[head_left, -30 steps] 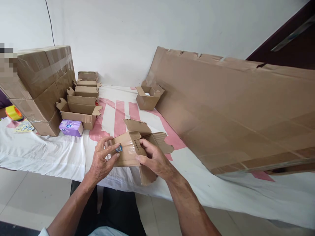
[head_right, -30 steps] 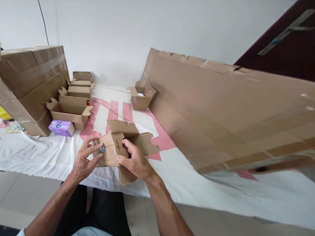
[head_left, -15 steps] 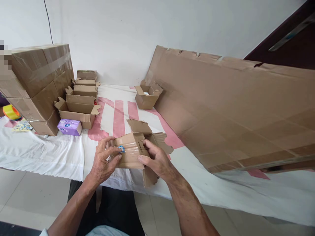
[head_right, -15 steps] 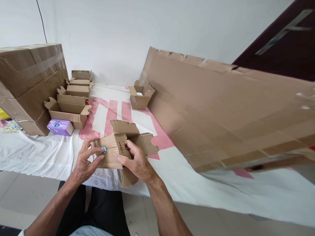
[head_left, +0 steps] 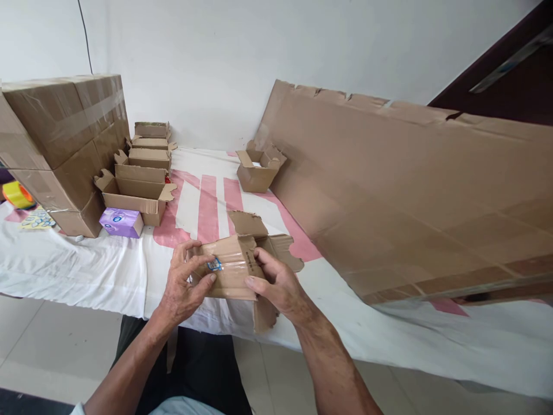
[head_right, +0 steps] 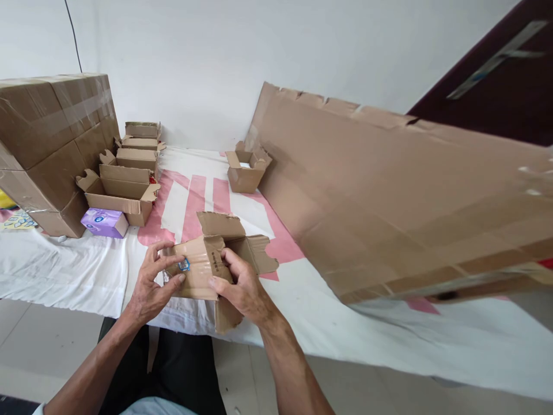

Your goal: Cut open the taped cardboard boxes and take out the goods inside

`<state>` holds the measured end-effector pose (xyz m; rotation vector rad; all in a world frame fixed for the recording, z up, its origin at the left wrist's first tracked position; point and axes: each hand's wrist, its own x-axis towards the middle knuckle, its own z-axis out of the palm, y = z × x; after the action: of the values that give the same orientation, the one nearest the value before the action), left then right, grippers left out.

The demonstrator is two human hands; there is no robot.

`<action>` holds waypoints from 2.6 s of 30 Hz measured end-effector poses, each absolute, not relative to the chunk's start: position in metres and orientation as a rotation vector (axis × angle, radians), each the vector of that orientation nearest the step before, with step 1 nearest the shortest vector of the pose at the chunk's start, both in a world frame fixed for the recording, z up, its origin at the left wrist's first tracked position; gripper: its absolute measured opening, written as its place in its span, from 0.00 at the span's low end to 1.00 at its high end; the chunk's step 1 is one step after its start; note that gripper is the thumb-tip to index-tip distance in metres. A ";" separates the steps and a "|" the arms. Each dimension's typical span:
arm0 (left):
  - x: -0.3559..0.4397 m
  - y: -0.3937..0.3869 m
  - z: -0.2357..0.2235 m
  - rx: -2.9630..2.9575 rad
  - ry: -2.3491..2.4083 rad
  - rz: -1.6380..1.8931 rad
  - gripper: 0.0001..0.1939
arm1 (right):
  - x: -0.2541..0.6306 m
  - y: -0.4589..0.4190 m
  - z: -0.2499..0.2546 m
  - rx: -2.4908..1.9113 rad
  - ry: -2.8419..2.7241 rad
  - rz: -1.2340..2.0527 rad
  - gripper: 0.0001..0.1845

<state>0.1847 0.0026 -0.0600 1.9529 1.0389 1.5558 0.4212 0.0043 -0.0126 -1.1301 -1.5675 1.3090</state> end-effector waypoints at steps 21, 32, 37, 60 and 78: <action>0.181 0.001 -0.057 1.981 1.032 1.495 0.15 | 0.415 0.005 -0.010 -1.135 -1.555 1.296 0.21; 0.183 0.001 -0.049 1.866 1.109 1.515 0.22 | 0.415 0.003 -0.008 -1.133 -1.548 1.305 0.22; 0.187 0.008 -0.043 1.686 1.181 1.496 0.19 | 0.414 0.000 -0.007 -1.151 -1.579 1.307 0.22; 0.187 0.025 -0.034 1.358 1.184 1.386 0.17 | 0.415 0.005 -0.005 -1.131 -1.548 1.309 0.22; 0.175 0.044 -0.046 1.451 1.181 1.367 0.20 | 0.390 0.011 0.009 -1.138 -1.557 1.245 0.18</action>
<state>0.1754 0.0438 -0.0459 1.4511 1.1812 1.3673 0.3897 0.0106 0.0085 -1.1381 -1.5565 1.2454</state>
